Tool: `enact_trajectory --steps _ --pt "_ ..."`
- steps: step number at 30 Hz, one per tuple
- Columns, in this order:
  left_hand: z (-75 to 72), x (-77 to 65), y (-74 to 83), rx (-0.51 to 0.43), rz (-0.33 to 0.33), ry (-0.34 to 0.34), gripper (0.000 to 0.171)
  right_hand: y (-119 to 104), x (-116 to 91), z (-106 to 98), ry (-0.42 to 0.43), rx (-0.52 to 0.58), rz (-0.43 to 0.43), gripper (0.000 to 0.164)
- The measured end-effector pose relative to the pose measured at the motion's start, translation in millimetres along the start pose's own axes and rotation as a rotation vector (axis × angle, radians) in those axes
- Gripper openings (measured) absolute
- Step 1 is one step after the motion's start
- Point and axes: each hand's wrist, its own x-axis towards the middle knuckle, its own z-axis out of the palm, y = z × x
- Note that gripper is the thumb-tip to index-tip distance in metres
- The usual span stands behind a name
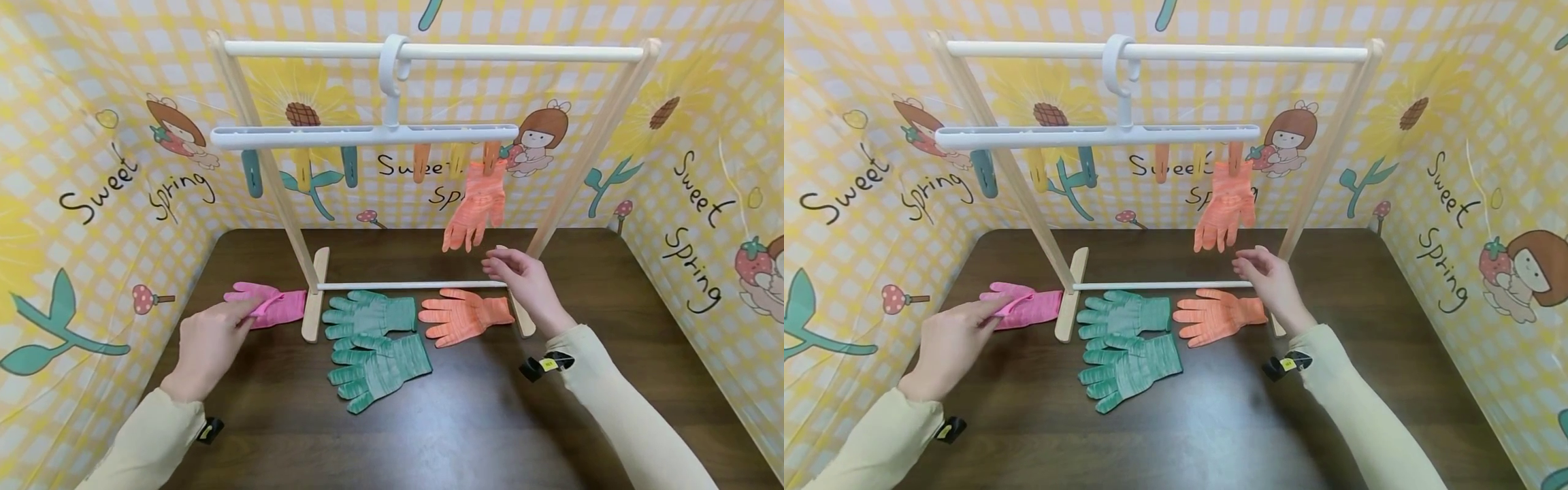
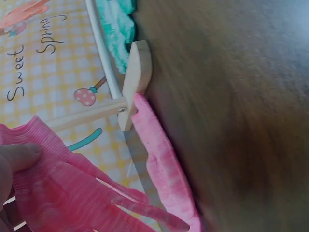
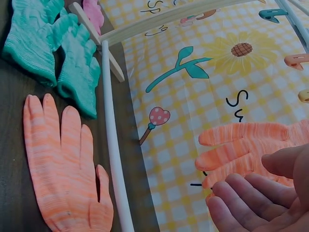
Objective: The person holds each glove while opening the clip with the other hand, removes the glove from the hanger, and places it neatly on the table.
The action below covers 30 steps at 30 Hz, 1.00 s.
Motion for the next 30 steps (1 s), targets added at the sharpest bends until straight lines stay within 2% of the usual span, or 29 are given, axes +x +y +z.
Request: enact_trajectory --steps 7,10,13,16,22,30 --pt "15.0 -12.6 -1.4 0.063 0.133 -0.033 0.026 4 -3 2 -0.019 0.019 -0.001 0.038" --pt "24.6 -20.1 0.7 0.080 0.186 -0.044 0.014 5 -3 2 -0.023 0.015 -0.001 0.038" --pt "33.6 -26.3 3.7 0.111 0.207 -0.055 0.029 7 -3 1 -0.023 0.015 0.001 0.037" --pt "39.4 -31.2 7.0 0.132 0.191 -0.094 0.027 8 -3 1 -0.018 0.021 0.001 0.037" --pt "44.7 -38.3 12.6 0.121 0.065 -0.248 0.032 7 -2 -1 -0.024 0.022 0.001 0.037" --pt "50.0 -42.2 17.5 0.070 -0.006 -0.316 0.037 5 -2 -1 -0.037 0.010 0.019 0.037"
